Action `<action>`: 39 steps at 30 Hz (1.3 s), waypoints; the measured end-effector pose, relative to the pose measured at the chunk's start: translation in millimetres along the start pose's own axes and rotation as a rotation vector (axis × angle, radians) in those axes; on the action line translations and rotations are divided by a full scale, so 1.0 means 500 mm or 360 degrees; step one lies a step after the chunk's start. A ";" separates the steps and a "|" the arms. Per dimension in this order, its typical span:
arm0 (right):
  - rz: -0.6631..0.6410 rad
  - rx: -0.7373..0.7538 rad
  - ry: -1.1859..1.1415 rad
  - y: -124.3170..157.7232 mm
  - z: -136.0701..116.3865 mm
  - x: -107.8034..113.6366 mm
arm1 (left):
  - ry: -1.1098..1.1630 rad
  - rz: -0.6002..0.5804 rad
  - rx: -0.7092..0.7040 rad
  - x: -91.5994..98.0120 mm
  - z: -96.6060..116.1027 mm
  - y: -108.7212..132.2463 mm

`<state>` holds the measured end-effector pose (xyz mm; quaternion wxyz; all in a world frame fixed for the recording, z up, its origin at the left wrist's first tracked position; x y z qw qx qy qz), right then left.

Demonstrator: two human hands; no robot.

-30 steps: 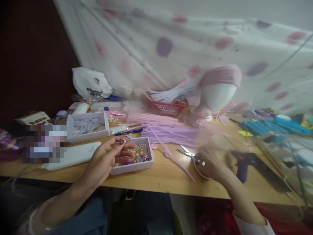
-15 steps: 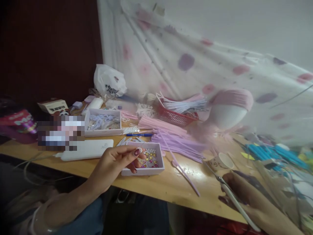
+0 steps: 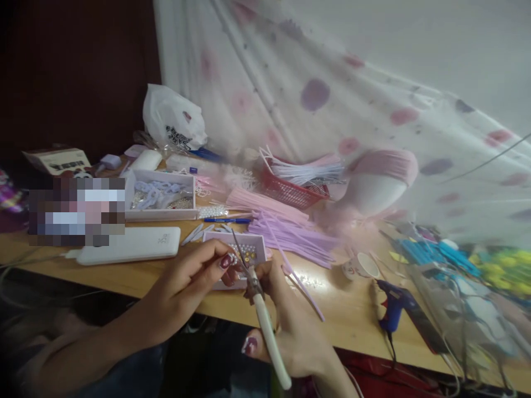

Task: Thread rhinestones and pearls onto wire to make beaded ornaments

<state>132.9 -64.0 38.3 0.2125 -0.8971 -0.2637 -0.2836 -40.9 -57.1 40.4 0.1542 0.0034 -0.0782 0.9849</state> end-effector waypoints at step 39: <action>0.0030 -0.0079 -0.0250 -0.023 0.015 -0.036 | -0.0295 0.0012 -0.0039 -0.010 -0.008 -0.012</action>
Point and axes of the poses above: each hand's wrist, its own y-axis away from the middle knuckle, its own x-axis out of the back of the hand, z = x × y, the point moved 5 cm from there along -y, towards the middle knuckle, and after that the axes turned 7 degrees about x, right-handed, at the moved point
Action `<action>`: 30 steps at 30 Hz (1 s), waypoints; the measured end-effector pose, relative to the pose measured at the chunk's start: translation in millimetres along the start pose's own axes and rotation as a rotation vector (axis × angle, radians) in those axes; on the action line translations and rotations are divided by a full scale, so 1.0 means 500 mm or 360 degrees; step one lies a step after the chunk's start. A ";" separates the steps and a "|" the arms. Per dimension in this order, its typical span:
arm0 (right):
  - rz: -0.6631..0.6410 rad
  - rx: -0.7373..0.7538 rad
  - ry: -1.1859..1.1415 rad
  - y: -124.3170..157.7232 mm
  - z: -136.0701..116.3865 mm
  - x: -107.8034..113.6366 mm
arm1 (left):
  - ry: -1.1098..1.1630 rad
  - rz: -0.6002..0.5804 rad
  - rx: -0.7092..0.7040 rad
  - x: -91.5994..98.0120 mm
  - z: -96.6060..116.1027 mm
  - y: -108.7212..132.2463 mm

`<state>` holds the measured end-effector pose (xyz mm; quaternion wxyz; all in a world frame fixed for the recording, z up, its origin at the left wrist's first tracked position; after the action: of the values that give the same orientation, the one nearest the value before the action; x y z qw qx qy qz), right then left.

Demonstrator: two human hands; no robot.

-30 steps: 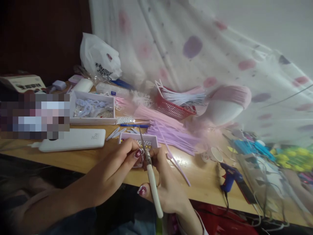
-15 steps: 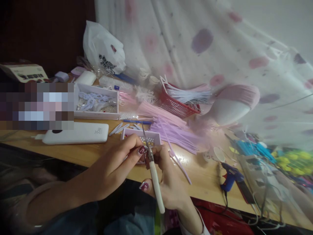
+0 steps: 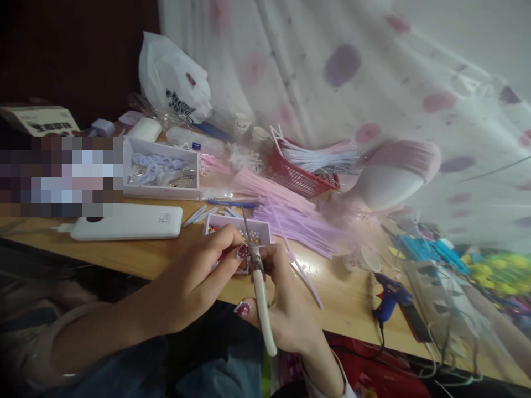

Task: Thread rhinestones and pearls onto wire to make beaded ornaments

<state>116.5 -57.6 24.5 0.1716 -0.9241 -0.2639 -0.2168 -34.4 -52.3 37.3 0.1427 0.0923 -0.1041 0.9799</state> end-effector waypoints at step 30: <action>0.0590 -0.0052 0.0125 0.024 0.020 0.086 | 0.0470 -0.0072 0.0243 -0.017 -0.024 -0.007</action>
<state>159.3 -45.1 34.9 0.2036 -0.9503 -0.0788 -0.2218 -27.3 -48.3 24.7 0.1710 -0.0397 -0.0050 0.9845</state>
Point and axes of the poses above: each hand's wrist, its own y-axis away from the middle knuckle, its own x-axis out of the back of the hand, z = x × y, the point moved 5 cm from there along -y, towards the middle knuckle, and after that the axes turned 7 degrees about x, right-handed, at the moved point
